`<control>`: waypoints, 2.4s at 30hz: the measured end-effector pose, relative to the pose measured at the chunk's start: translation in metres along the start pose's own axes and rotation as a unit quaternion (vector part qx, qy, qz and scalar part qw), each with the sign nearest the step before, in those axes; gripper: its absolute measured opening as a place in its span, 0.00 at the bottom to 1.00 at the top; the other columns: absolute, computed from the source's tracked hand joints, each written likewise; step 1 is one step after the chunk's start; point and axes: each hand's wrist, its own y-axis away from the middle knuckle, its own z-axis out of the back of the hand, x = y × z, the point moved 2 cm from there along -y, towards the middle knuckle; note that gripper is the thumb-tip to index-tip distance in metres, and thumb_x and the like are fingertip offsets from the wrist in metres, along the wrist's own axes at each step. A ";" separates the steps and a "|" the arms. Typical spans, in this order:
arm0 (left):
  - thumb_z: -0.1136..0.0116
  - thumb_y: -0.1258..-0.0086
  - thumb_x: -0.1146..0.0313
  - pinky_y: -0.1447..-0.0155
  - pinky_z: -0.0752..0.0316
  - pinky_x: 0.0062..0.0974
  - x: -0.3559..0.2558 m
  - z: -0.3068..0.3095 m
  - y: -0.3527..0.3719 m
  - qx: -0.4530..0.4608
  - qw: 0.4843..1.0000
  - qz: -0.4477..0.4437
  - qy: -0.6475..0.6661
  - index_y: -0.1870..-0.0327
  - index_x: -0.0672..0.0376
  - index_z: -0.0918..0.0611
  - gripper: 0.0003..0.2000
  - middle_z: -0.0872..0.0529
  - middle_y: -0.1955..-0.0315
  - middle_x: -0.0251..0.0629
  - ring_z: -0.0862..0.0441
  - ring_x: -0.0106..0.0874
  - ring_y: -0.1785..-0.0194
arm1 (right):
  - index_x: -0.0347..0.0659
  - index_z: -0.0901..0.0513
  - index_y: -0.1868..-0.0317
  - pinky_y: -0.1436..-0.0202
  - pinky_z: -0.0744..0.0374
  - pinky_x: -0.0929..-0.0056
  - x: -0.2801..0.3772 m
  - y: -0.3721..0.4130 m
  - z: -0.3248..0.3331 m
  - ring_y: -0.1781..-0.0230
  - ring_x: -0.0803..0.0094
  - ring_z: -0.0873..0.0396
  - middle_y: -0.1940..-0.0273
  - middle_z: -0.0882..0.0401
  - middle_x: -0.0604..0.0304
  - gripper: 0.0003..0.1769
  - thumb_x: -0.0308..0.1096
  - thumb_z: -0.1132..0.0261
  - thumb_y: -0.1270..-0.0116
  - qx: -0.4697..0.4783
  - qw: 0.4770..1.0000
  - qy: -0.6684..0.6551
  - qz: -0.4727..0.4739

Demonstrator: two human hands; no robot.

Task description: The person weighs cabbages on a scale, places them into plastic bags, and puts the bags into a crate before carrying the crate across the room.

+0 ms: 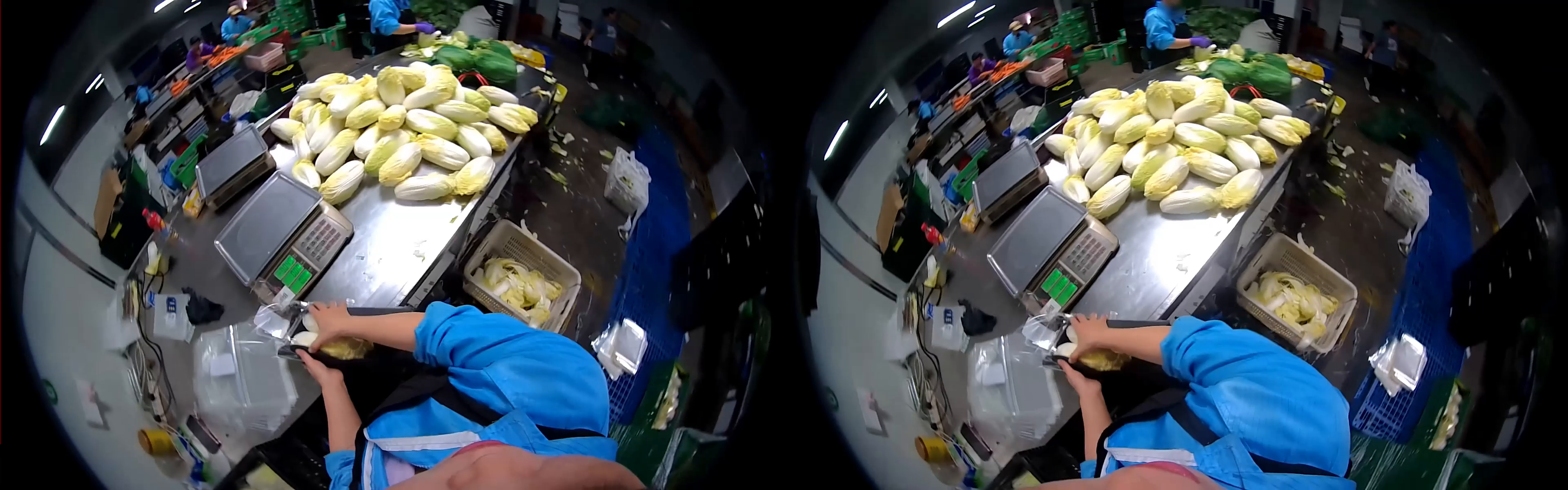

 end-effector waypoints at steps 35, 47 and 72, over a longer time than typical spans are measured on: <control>0.61 0.32 0.55 0.66 0.29 0.40 -0.054 0.039 0.099 0.067 0.750 -0.201 -0.626 0.77 0.62 0.20 0.22 0.20 0.79 0.49 0.21 0.46 0.72 | 0.37 0.23 0.70 0.66 0.28 0.54 -0.090 0.092 -0.020 0.70 0.46 0.25 0.74 0.24 0.42 0.18 0.44 0.49 0.35 -0.076 0.982 -0.147 0.091; 0.55 0.33 0.56 0.74 0.40 0.19 -0.180 -0.059 0.061 0.066 0.973 -0.195 -0.105 0.77 0.57 0.24 0.17 0.23 0.82 0.32 0.27 0.21 0.77 | 0.40 0.23 0.67 0.66 0.28 0.66 0.022 -0.009 0.206 0.72 0.59 0.25 0.76 0.25 0.57 0.13 0.42 0.40 0.40 -0.171 0.949 -0.131 0.232; 0.56 0.33 0.64 0.52 0.29 0.24 -0.008 0.003 0.142 0.286 0.851 0.014 -0.439 0.56 0.63 0.21 0.15 0.18 0.59 0.39 0.22 0.30 0.55 | 0.45 0.16 0.66 0.62 0.24 0.71 -0.099 -0.025 0.155 0.67 0.64 0.20 0.66 0.18 0.59 0.09 0.35 0.32 0.49 -0.073 0.954 -0.101 0.273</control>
